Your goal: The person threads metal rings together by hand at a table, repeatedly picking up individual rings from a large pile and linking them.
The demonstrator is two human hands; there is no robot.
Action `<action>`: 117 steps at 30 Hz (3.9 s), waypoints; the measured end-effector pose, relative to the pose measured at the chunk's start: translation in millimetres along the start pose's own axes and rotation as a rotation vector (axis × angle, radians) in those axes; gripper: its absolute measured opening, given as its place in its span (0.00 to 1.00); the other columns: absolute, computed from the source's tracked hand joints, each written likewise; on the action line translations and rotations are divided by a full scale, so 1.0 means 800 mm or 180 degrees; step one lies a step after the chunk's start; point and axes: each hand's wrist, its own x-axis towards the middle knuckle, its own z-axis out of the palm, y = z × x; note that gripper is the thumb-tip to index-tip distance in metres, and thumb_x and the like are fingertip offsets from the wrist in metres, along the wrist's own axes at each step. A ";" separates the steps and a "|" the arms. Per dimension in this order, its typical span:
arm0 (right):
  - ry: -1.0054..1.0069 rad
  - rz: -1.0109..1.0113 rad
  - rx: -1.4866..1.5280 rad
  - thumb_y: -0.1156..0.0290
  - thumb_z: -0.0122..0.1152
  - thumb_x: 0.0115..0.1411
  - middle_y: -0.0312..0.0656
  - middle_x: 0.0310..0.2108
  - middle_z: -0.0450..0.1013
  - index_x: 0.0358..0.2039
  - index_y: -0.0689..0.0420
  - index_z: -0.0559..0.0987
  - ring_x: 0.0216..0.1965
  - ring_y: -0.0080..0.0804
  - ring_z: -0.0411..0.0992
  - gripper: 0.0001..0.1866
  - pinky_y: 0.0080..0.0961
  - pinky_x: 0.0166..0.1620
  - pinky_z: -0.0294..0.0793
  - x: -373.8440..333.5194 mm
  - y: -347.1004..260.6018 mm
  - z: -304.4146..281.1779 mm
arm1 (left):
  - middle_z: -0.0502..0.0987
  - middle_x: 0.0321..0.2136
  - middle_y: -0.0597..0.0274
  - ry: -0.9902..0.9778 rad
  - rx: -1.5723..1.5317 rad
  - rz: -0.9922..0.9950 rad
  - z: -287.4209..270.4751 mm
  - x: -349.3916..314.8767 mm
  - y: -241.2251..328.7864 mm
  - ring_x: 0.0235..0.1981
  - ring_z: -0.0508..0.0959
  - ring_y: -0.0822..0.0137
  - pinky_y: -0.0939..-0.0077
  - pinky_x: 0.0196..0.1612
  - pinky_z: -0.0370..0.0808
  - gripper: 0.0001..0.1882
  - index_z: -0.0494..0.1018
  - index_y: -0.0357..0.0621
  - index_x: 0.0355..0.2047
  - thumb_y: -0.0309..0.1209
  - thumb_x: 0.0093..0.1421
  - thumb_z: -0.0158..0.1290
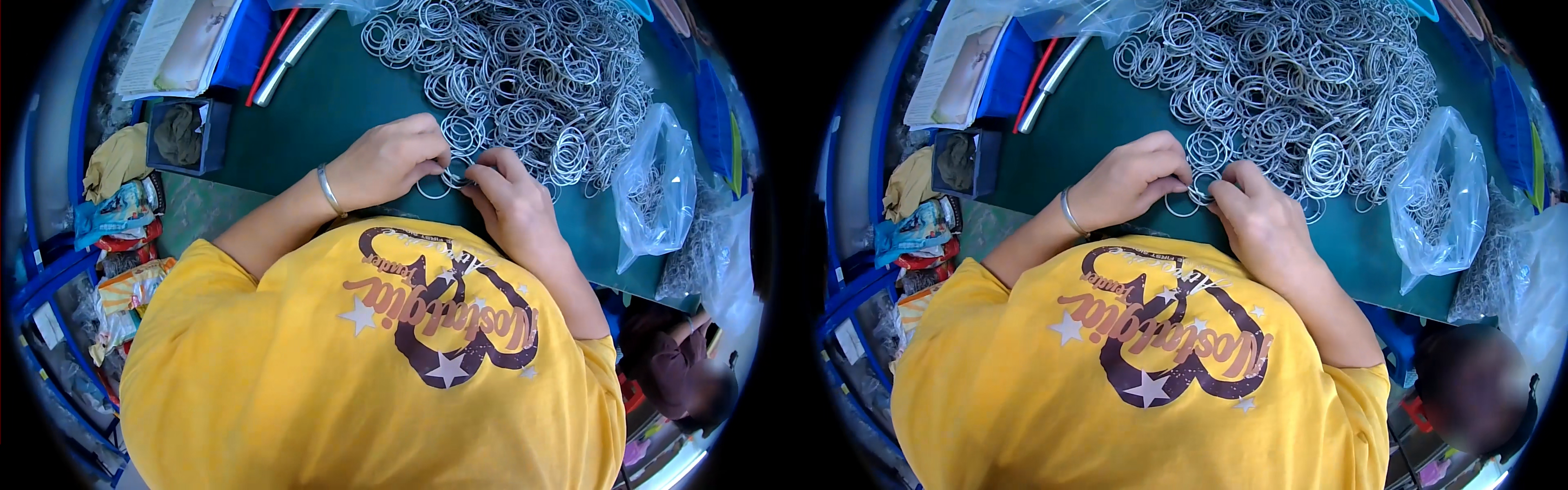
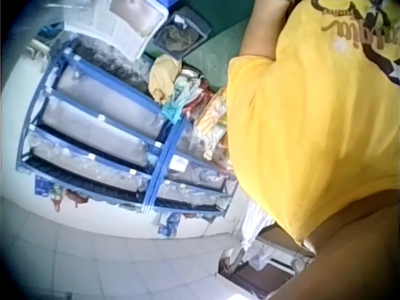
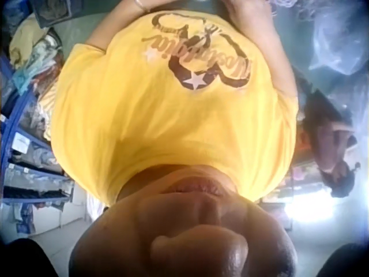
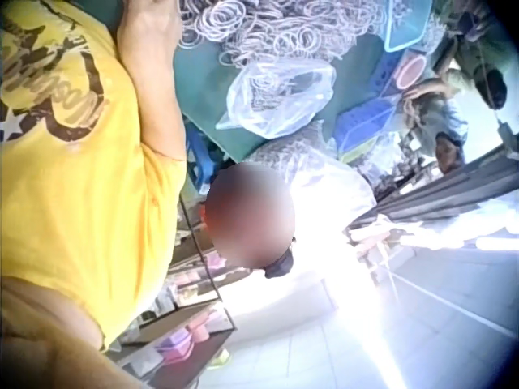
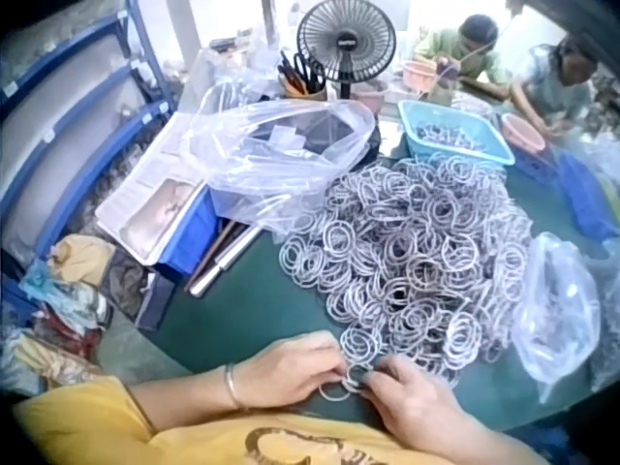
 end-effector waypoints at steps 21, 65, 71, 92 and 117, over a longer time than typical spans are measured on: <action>0.0396 0.1562 0.3944 0.75 0.55 0.62 0.37 0.29 0.74 0.38 0.64 0.74 0.25 0.18 0.73 0.07 0.11 0.25 0.73 0.015 -0.006 -0.005 | 0.75 0.34 0.62 0.0301 -0.1487 -0.0810 -0.012 0.008 0.015 0.33 0.76 0.75 0.84 0.36 0.74 0.12 0.72 0.38 0.39 0.20 0.54 0.57; 0.0283 0.2002 0.3996 0.81 0.51 0.59 0.40 0.23 0.74 0.42 0.63 0.71 0.17 0.20 0.72 0.10 0.15 0.20 0.73 0.029 -0.002 -0.016 | 0.76 0.30 0.61 0.1213 -0.2046 -0.1241 -0.005 0.014 0.028 0.29 0.77 0.75 0.86 0.31 0.74 0.08 0.72 0.35 0.41 0.24 0.63 0.48; 0.0623 0.2162 0.3955 0.81 0.49 0.58 0.38 0.22 0.73 0.39 0.64 0.71 0.15 0.18 0.68 0.08 0.14 0.18 0.69 0.028 0.002 -0.018 | 0.75 0.25 0.67 0.1251 -0.1629 -0.1267 -0.002 0.015 0.026 0.23 0.72 0.82 0.91 0.24 0.69 0.07 0.73 0.37 0.40 0.23 0.62 0.49; 0.0439 0.1397 0.3963 0.76 0.52 0.63 0.39 0.32 0.75 0.44 0.62 0.70 0.27 0.19 0.74 0.10 0.12 0.27 0.72 0.026 -0.005 -0.018 | 0.76 0.28 0.62 0.0624 -0.2662 -0.1454 -0.016 0.028 0.037 0.25 0.75 0.77 0.85 0.29 0.75 0.07 0.73 0.34 0.37 0.22 0.59 0.54; 0.0628 0.0513 0.0912 0.79 0.62 0.50 0.45 0.25 0.73 0.29 0.64 0.77 0.27 0.39 0.73 0.05 0.28 0.30 0.72 0.022 0.002 -0.033 | 0.76 0.23 0.64 0.1189 0.0370 -0.0481 0.011 0.052 -0.006 0.20 0.76 0.76 0.84 0.23 0.73 0.07 0.75 0.37 0.31 0.24 0.52 0.61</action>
